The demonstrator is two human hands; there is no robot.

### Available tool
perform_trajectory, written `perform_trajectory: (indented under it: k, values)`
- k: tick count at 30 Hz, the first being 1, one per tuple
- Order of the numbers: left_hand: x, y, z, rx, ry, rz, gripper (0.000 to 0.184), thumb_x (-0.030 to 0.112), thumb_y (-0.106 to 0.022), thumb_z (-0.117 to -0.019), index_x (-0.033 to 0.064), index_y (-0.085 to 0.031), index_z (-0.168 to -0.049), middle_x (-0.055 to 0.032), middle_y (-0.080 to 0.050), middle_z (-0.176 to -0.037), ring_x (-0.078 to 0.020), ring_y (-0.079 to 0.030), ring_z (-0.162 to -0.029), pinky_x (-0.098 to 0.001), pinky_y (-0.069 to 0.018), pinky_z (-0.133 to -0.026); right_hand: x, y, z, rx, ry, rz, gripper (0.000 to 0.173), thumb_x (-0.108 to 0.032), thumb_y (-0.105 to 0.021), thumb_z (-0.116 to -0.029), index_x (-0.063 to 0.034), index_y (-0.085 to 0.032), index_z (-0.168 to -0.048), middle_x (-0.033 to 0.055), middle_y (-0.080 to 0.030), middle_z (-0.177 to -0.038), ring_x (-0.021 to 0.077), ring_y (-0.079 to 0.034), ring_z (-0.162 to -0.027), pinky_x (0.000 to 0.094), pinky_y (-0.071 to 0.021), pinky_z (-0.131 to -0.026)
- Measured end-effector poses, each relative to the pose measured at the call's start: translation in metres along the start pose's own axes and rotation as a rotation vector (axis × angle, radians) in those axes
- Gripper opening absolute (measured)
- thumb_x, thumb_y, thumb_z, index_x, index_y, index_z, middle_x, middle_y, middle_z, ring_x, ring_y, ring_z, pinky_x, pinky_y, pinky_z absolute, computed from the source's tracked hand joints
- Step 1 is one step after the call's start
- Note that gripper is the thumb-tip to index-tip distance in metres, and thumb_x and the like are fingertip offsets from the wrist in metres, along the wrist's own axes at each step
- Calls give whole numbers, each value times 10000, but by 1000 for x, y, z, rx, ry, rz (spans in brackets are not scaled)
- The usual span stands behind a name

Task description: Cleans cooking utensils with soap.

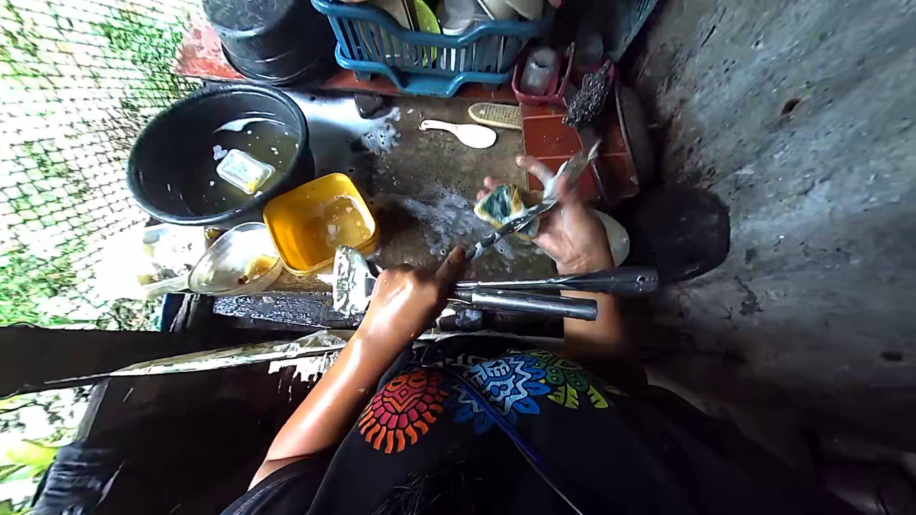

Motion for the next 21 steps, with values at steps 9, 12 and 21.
perform_trajectory:
  k: [9,12,21]
  values:
    - [-17,-5,2,-6,7,42,321,242,-673,-812,105,-774,-1085,-90,-686,-751,-294,-662,-634,-473,-494,-551,-2,-6,15,468,20,64,139,-26,-536,-1022,-38,-626,-1126,30,-701,-1013,107,-683,-912,282,-587,-815]
    - [-12,-8,2,-216,162,258,288,188,-771,-735,98,-755,-1008,-91,-689,-724,-305,-679,-649,-555,-513,-572,5,-10,18,509,51,36,140,-67,-468,-1046,-111,-600,-1027,-27,-665,-871,58,-663,-805,240,-580,-758]
    - [-4,-14,11,-190,318,426,238,249,-732,-833,101,-760,-1018,-40,-673,-690,-203,-651,-618,-481,-516,-578,-2,-10,11,505,106,689,330,-266,-600,-1033,-35,-596,-1270,26,-664,-1104,44,-627,-1026,269,-529,-943]
Point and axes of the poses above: each hand's wrist, its own z-axis away from the middle knuckle, its own y-axis out of the back of the hand, x = y × z, the point moved 1 cm from there along -z, towards the middle knuckle
